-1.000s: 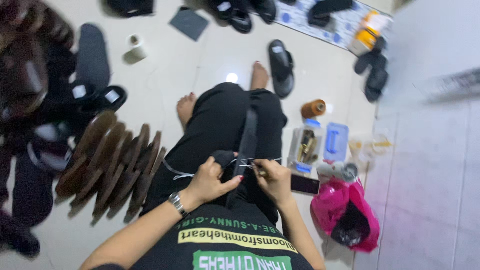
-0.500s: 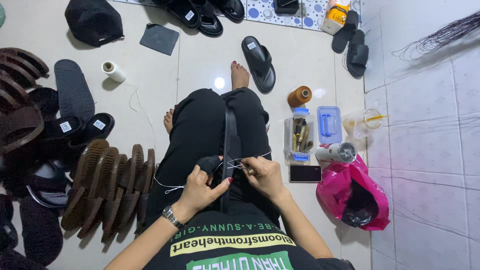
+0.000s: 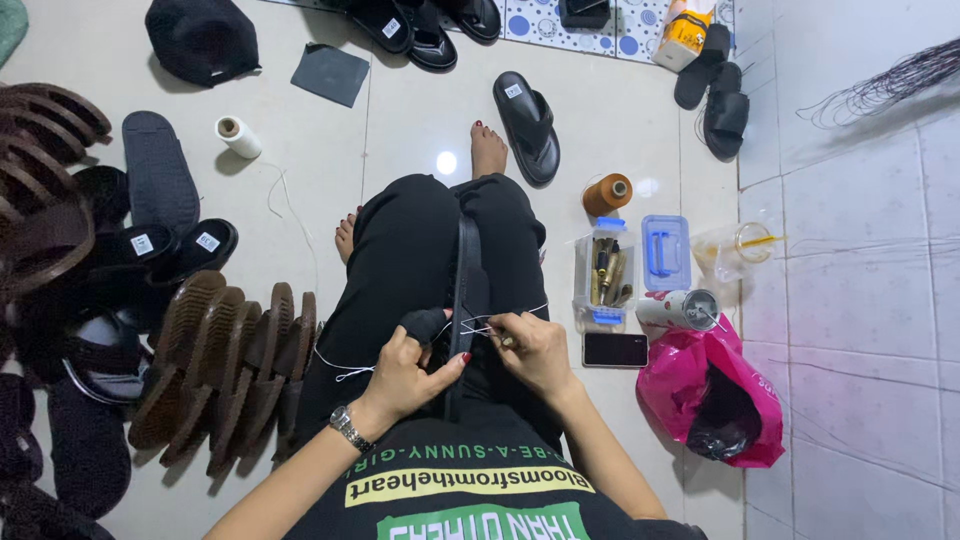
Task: The person sits on the floor and sews a black shoe using a needle and white thread. They repeatedly push the needle through the shoe's sole and pull the thread tight to secure the stitching.
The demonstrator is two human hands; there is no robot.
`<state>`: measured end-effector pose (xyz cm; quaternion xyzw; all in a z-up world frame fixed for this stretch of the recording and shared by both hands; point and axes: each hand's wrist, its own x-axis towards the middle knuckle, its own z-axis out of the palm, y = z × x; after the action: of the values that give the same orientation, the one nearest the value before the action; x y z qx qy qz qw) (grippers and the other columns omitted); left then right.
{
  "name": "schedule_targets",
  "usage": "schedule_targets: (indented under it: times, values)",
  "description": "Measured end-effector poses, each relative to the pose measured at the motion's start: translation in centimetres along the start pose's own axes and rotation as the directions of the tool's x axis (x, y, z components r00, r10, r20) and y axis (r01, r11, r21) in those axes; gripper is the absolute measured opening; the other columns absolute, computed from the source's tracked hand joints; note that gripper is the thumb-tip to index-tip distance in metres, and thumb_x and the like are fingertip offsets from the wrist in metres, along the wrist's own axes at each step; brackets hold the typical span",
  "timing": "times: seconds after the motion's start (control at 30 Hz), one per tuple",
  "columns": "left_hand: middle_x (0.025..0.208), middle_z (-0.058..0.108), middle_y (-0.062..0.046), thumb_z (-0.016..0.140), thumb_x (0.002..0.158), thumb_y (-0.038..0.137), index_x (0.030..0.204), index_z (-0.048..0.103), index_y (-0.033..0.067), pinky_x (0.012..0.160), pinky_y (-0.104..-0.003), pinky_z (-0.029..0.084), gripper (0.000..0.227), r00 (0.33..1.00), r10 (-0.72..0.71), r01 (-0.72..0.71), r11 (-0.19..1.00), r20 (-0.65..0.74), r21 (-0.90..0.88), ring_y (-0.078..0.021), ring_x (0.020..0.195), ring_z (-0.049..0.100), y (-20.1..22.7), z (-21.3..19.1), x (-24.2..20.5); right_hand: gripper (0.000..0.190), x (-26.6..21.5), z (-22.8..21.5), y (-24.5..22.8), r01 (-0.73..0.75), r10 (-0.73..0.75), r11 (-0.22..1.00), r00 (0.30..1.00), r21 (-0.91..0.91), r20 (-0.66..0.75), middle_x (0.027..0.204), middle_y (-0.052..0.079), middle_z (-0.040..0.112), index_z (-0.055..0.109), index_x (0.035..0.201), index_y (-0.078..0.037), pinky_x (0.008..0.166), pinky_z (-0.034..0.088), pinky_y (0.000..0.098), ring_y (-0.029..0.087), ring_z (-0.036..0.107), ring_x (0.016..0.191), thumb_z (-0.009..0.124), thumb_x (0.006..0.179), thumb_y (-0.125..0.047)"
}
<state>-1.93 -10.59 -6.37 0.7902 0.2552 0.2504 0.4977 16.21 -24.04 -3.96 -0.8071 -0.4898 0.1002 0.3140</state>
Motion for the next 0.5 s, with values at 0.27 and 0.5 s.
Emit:
schedule_targets:
  times: [0.27,0.5]
  values:
    - [0.069,0.049,-0.007,0.088,0.069,0.039,0.131,0.069,0.0168,0.049,-0.039,0.053,0.069,1.000,0.016,-0.016,0.999,-0.004,0.032,-0.0272,0.051,0.063,1.7,-0.8,0.9,0.017,-0.2,0.2,0.2,0.031,-0.031,0.999,0.999,-0.014,-0.013,0.052,0.005,0.061,0.076,0.089,-0.018,0.050,0.050,0.0311,0.024,0.065,0.053,0.080,0.074,-0.011]
    - [0.068,0.047,-0.006,0.087,0.072,0.039,0.132,0.068,0.0159,0.050,-0.039,0.052,0.067,1.000,-0.001,0.001,1.000,0.019,-0.005,-0.0265,0.050,0.062,1.2,-0.6,0.7,0.016,-0.2,0.5,0.8,0.033,-0.033,0.999,0.999,-0.016,-0.007,0.053,0.006,0.063,0.076,0.088,-0.018,0.049,0.050,0.0333,0.025,0.064,0.053,0.080,0.074,-0.011]
